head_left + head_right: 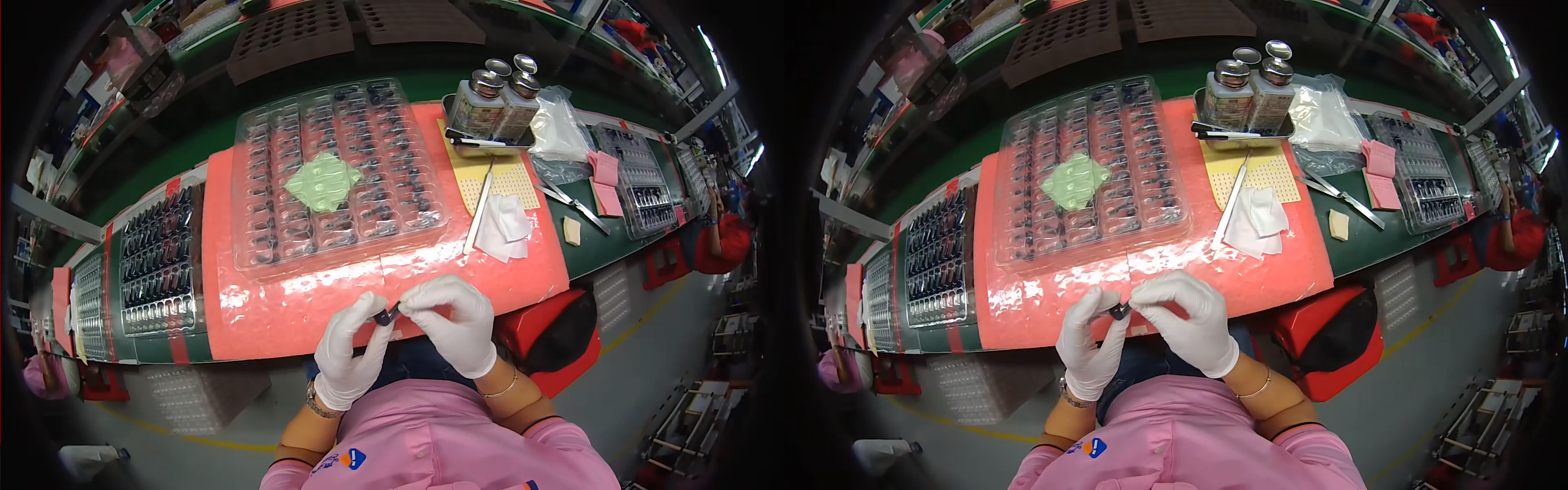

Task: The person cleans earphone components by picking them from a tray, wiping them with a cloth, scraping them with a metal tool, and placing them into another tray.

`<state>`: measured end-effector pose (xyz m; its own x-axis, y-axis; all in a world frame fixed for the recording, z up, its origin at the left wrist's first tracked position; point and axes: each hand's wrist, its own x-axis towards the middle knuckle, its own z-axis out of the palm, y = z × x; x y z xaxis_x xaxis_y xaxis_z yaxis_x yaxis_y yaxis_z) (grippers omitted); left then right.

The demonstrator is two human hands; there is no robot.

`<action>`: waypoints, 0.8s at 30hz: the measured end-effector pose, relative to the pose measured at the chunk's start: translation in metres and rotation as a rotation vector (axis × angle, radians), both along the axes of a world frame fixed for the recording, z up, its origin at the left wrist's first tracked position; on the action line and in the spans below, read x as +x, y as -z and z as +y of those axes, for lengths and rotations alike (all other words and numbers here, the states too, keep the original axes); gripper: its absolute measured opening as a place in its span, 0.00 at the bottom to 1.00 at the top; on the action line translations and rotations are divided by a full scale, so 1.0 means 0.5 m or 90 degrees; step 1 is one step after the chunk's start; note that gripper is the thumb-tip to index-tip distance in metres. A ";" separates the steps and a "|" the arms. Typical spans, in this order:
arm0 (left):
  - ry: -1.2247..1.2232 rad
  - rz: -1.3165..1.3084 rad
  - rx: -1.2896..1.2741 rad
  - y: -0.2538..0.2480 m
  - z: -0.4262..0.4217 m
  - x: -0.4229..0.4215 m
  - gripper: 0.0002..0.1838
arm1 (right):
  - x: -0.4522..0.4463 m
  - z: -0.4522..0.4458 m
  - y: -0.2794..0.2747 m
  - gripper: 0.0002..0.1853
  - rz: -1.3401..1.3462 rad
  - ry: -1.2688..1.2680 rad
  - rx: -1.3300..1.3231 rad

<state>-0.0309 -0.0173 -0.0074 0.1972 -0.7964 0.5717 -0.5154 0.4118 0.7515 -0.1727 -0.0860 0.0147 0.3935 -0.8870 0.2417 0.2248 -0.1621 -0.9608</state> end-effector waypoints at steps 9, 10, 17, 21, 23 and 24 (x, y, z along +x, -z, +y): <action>0.075 0.356 0.184 -0.002 -0.025 0.014 0.28 | -0.029 -0.159 -0.058 0.12 -0.002 0.163 0.019; 0.078 0.353 0.184 -0.003 -0.027 0.015 0.28 | -0.029 -0.174 -0.054 0.14 0.005 0.119 0.048; 0.098 0.408 0.212 -0.007 -0.023 0.022 0.27 | -0.029 -0.185 -0.059 0.15 0.212 0.168 -0.059; 0.105 0.426 0.226 -0.008 -0.020 0.023 0.25 | -0.103 -0.205 -0.039 0.12 0.287 0.315 -0.197; 0.106 0.431 0.226 -0.009 -0.021 0.024 0.24 | -0.129 -0.210 -0.022 0.11 0.325 0.368 -0.261; 0.105 0.436 0.227 -0.009 -0.021 0.023 0.23 | -0.138 -0.203 -0.013 0.09 0.399 0.364 -0.307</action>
